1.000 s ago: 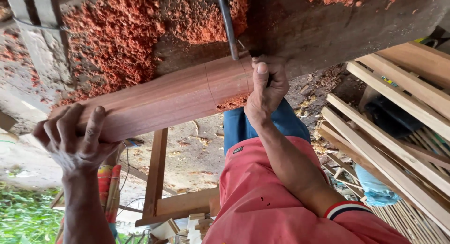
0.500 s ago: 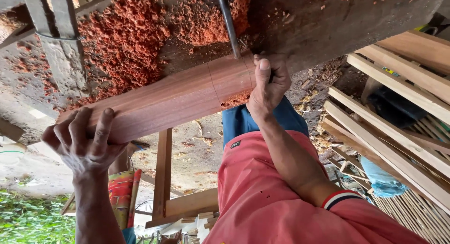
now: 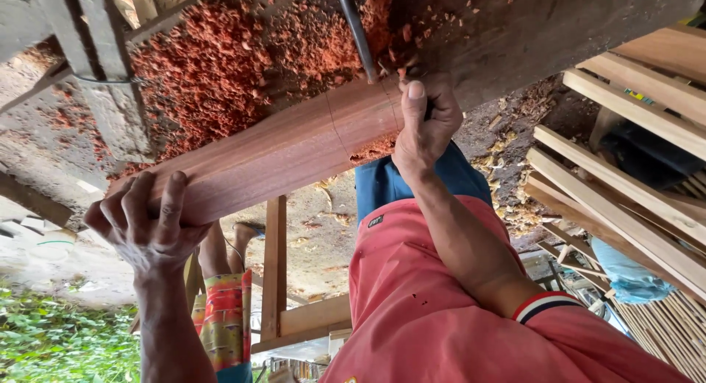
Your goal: The person marks a piece of wood with a ruler and pencil, then uses a drill press to drill a hole into the wood. The person holds the wood with both hands while operating the machine.
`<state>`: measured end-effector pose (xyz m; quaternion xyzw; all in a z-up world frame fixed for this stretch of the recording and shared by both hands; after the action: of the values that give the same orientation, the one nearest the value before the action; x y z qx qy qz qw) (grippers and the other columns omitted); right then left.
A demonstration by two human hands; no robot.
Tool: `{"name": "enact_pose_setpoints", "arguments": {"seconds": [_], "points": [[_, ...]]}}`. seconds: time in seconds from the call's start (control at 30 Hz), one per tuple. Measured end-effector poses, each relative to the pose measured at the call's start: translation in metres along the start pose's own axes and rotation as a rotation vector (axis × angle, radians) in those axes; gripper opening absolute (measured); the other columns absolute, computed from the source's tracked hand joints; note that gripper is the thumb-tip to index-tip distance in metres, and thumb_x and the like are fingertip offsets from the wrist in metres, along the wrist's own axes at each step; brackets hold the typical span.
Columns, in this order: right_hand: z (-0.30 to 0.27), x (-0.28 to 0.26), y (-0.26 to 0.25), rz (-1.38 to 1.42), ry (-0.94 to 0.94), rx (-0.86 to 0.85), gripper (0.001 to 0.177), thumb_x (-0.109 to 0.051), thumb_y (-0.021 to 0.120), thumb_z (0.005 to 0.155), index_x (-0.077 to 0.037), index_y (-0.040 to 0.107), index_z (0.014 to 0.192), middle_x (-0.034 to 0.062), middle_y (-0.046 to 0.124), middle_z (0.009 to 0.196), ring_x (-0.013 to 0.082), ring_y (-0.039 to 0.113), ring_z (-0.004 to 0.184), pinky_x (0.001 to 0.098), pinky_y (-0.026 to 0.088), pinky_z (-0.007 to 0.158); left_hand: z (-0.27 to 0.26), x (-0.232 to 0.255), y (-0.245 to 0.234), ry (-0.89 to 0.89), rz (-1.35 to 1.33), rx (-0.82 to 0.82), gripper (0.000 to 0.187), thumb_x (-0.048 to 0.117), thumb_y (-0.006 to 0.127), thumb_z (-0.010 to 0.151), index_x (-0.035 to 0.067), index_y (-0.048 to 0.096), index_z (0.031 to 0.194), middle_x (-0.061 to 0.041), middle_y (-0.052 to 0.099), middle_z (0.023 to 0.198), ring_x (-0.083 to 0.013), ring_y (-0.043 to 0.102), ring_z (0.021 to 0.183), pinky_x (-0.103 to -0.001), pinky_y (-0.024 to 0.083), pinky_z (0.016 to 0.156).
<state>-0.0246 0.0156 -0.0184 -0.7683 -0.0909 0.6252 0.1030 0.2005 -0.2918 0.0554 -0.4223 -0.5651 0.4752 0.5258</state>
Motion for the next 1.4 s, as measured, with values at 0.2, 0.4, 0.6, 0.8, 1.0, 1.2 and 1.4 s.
{"name": "enact_pose_setpoints", "arguments": {"seconds": [0.2,0.4,0.6,0.8,1.0,1.2,1.4], "points": [[0.002,-0.001,0.003,-0.072,0.047,0.011,0.047,-0.051,0.063,0.103,-0.011,0.055,0.081,-0.0012,0.055,0.074,0.0089,0.047,0.071,0.0287,0.041,0.069,0.006,-0.009,0.001,0.031,0.016,0.040,0.045,0.041,0.079,0.106,0.018,0.068,0.143,-0.017,0.077,0.117,-0.0357,0.069,0.102,-0.050,0.040,0.087],[0.009,-0.007,0.010,-0.064,0.011,0.018,0.044,-0.049,0.064,0.104,-0.011,0.061,0.082,-0.0016,0.057,0.077,0.0103,0.053,0.075,0.0284,0.045,0.073,0.016,-0.014,0.000,0.029,0.043,0.038,0.033,0.032,0.067,0.106,0.017,0.073,0.135,-0.014,0.077,0.113,-0.0334,0.070,0.101,-0.049,0.039,0.089],[0.011,-0.014,0.013,-0.068,0.030,-0.002,0.044,-0.049,0.062,0.105,-0.009,0.063,0.086,-0.0001,0.059,0.084,0.0102,0.053,0.079,0.0280,0.045,0.077,0.029,-0.010,-0.010,-0.005,0.025,0.007,0.031,0.017,0.066,0.100,0.015,0.077,0.128,-0.013,0.075,0.112,-0.0357,0.071,0.102,-0.049,0.041,0.089],[0.013,-0.015,0.015,-0.017,-0.041,-0.074,0.040,-0.045,0.060,0.108,-0.007,0.065,0.096,0.0044,0.068,0.109,0.0171,0.066,0.104,0.0316,0.055,0.091,0.032,-0.007,-0.014,-0.044,-0.003,-0.001,0.033,0.012,0.073,0.099,0.019,0.075,0.131,-0.012,0.076,0.116,-0.0379,0.071,0.102,-0.052,0.040,0.089],[0.008,0.003,0.007,0.018,0.084,-0.157,0.038,-0.050,0.057,0.109,-0.012,0.062,0.104,-0.0003,0.065,0.093,0.0104,0.055,0.083,0.0269,0.048,0.076,0.030,-0.006,-0.014,-0.031,-0.042,0.046,0.043,0.016,0.075,0.100,0.019,0.069,0.142,-0.014,0.075,0.119,-0.0382,0.071,0.106,-0.052,0.039,0.087],[0.005,0.003,-0.001,0.072,0.065,-0.241,0.032,-0.044,0.054,0.113,-0.013,0.061,0.108,0.0004,0.064,0.098,0.0093,0.051,0.079,0.0235,0.046,0.069,-0.003,-0.011,0.003,-0.026,0.028,0.062,0.057,0.042,0.087,0.098,0.023,0.065,0.147,-0.012,0.074,0.121,-0.0322,0.064,0.107,-0.048,0.037,0.084],[-0.022,0.006,-0.029,-0.116,0.021,-0.192,0.042,-0.047,0.049,0.113,-0.008,0.064,0.106,0.0016,0.064,0.093,0.0106,0.052,0.081,0.0284,0.046,0.076,-0.019,0.017,-0.002,-0.023,-0.021,-0.001,0.048,0.051,0.085,0.103,0.021,0.073,0.139,-0.016,0.073,0.122,-0.0355,0.067,0.107,-0.053,0.042,0.087]]}}
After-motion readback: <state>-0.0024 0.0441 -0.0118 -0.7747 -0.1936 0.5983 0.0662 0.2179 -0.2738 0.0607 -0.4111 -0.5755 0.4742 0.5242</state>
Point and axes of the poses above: each hand's wrist, its own z-axis towards the middle knuckle, its own y-axis out of the palm, x = y × z, the point moved 4 cm from there along z, towards the middle knuckle
